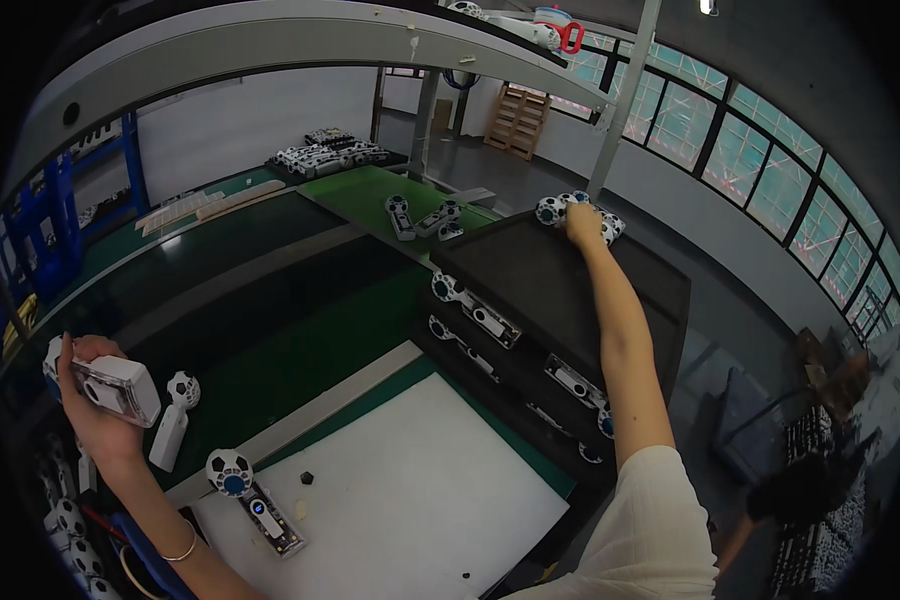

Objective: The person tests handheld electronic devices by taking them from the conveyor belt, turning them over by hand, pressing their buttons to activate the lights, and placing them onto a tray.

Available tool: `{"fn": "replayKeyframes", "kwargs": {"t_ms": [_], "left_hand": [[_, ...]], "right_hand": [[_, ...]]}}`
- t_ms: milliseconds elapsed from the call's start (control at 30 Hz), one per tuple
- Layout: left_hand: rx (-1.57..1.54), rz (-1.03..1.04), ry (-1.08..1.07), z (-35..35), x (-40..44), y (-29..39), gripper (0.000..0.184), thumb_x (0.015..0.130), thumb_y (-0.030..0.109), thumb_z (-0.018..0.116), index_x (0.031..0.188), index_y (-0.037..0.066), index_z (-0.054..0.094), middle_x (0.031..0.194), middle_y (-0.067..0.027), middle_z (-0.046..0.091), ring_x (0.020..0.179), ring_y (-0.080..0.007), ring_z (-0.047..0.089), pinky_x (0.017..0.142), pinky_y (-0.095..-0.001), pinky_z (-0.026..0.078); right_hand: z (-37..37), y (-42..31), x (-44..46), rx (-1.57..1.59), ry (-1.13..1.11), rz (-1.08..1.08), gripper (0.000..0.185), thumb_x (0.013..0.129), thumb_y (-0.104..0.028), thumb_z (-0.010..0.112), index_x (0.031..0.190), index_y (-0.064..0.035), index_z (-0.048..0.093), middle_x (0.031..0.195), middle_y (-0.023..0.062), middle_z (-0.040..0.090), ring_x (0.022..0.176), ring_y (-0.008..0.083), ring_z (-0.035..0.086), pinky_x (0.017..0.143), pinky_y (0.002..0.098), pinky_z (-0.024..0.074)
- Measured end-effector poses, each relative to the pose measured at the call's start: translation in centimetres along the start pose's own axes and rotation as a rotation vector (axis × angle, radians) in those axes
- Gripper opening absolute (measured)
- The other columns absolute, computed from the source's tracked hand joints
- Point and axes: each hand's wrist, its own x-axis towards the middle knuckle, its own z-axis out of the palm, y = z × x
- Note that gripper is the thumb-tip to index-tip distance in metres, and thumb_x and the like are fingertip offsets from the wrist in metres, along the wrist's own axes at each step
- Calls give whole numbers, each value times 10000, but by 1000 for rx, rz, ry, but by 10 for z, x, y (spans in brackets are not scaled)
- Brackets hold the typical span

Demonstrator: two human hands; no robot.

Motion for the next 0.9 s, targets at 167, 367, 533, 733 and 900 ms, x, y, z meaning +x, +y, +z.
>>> {"fn": "replayKeyframes", "kwargs": {"t_ms": [167,367,533,733,900], "left_hand": [[55,-12,102,9,0,-34,137,888,115,609,841,46,500,740,-30,503,664,-108,505,647,-228,479],[352,-67,109,25,-15,-90,122,910,155,579,902,43,532,725,-14,494,656,-92,505,622,-221,470],[1378,-26,-95,38,-41,-130,626,756,115,685,1323,77,424,860,-56,577,596,-109,548,516,-225,458],[1575,57,-84,51,-53,-151,808,702,22,707,1401,165,330,990,-104,613,709,-148,618,504,-229,472],[1711,-150,-403,64,-51,-104,798,743,184,719,1422,152,300,1050,-168,624,886,-280,630,864,-375,475]], "right_hand": [[10,-2,2,-28,167,-50,312,784,-197,652,1054,-47,609,1114,149,566,1115,305,507,867,459,454],[-61,-102,14,381,350,-395,339,777,-192,641,1074,-43,573,1072,159,554,995,343,562,825,425,473],[-212,-223,-115,1175,-350,-809,576,881,-498,549,1193,-14,534,1042,142,617,760,190,627,697,306,504],[-270,-273,-214,905,-350,-1273,634,701,-476,723,1117,-25,566,870,150,645,788,255,645,716,310,507],[-272,-268,-203,895,-320,-1102,558,634,-356,749,1068,-43,590,889,138,651,806,244,635,737,316,498]]}}
